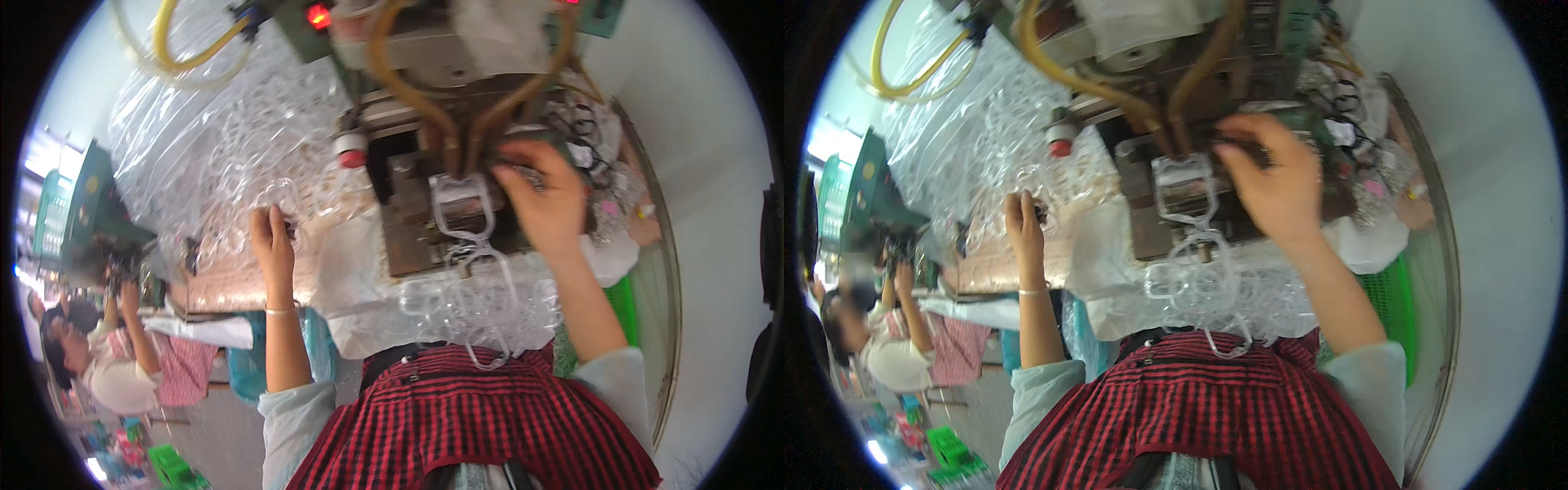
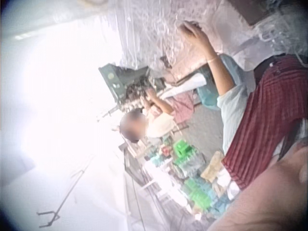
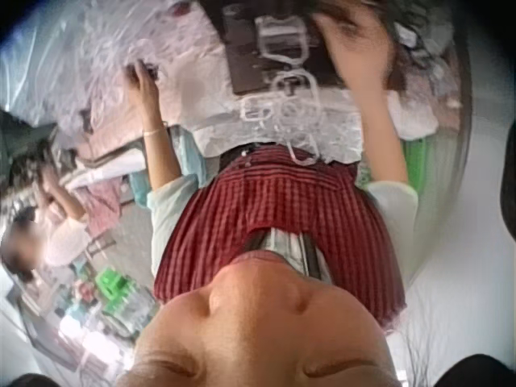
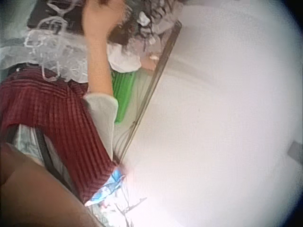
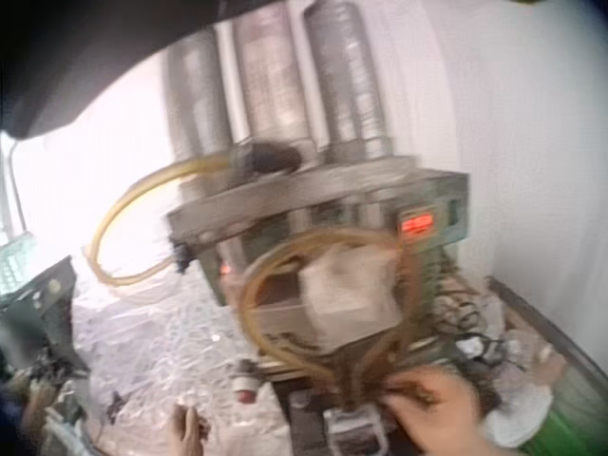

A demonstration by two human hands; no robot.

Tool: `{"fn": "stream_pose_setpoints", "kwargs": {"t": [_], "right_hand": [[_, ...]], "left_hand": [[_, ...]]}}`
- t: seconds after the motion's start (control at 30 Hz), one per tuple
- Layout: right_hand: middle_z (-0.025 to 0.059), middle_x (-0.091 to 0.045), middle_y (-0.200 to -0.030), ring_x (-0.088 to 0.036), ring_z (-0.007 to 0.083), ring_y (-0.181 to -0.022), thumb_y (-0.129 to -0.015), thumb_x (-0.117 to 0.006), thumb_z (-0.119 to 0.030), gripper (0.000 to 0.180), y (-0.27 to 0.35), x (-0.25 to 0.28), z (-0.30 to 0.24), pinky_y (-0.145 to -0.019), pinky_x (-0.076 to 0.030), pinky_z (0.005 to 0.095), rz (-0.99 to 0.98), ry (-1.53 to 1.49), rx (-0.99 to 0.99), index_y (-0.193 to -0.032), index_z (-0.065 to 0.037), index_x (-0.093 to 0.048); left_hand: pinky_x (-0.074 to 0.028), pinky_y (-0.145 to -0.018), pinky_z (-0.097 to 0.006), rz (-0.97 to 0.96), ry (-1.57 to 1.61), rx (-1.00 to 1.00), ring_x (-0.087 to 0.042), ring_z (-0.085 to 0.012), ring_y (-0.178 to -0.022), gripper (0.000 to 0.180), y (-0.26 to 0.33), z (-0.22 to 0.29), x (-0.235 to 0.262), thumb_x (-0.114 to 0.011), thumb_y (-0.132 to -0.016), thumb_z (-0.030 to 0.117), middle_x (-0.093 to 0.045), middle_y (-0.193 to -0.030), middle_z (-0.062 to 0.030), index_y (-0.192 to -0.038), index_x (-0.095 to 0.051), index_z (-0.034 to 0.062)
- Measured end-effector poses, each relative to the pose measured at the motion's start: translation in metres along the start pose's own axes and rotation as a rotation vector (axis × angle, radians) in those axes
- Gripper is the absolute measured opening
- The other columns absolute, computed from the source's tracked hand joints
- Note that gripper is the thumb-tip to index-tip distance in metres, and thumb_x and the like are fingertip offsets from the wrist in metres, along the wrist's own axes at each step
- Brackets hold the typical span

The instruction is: The person repeatedly picks clear plastic frames and small metal components, places them into a press machine, and removes the assembled units. The person handles the parts one at a time and places finished items into a nearby container.

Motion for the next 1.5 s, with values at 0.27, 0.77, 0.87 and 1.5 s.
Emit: {"fn": "stream_pose_setpoints", "kwargs": {"t": [0.27, 0.77, 0.87, 1.5], "right_hand": [[0.0093, -0.072, -0.103, -0.067, 0.0135, -0.098, -0.085, -0.072, 0.003, 0.051, 0.006, -0.035, -0.003, -0.090, -0.051, 0.0275, -0.018, -0.538, -0.232, -0.132, 0.002, -0.052], [0.0246, -0.065, -0.124, -0.064, 0.0426, -0.112, -0.100, -0.054, -0.014, 0.036, 0.038, 0.019, 0.009, -0.097, -0.050, 0.0453, 0.043, 0.170, 0.058, -0.131, 0.004, -0.057], [0.0185, -0.072, -0.109, -0.068, 0.0353, -0.106, -0.097, -0.057, -0.010, 0.024, 0.057, 0.037, 0.071, -0.090, -0.053, 0.0403, -0.078, 0.402, -0.195, -0.118, -0.004, -0.068], [0.0142, -0.068, -0.101, -0.062, 0.0379, -0.099, -0.083, -0.075, -0.020, 0.017, 0.041, 0.022, 0.090, -0.087, -0.051, 0.0474, -0.044, 0.781, -0.177, -0.093, -0.007, -0.072]], "left_hand": [[-0.051, -0.069, -0.031, 0.098, 0.699, -0.288, -0.059, -0.0183, -0.078, 0.013, 0.029, 0.141, -0.077, -0.048, -0.105, 0.009, -0.061, -0.097, -0.0126, -0.105, -0.058, -0.0008], [-0.058, -0.086, -0.043, -0.380, 0.026, -1.053, -0.069, -0.0230, -0.090, 0.025, 0.074, 0.204, -0.104, -0.076, -0.072, 0.003, -0.075, -0.102, -0.0038, -0.096, -0.078, 0.0107], [-0.056, -0.094, -0.045, -0.491, -0.105, -1.047, -0.060, -0.0210, -0.081, 0.033, 0.080, 0.198, -0.122, -0.075, -0.067, 0.005, -0.073, -0.110, -0.0009, -0.099, -0.078, 0.0143], [-0.052, -0.100, -0.046, -0.571, -0.113, -0.970, -0.065, -0.0253, -0.092, 0.031, 0.083, 0.189, -0.122, -0.078, -0.071, 0.007, -0.072, -0.114, -0.0057, -0.102, -0.076, 0.0119]]}}
Point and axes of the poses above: each hand's wrist, its own y-axis away from the middle knuckle, its own x-axis out of the back of the hand, z = x × y, the point moved 3 cm from there along -y, towards the middle knuckle
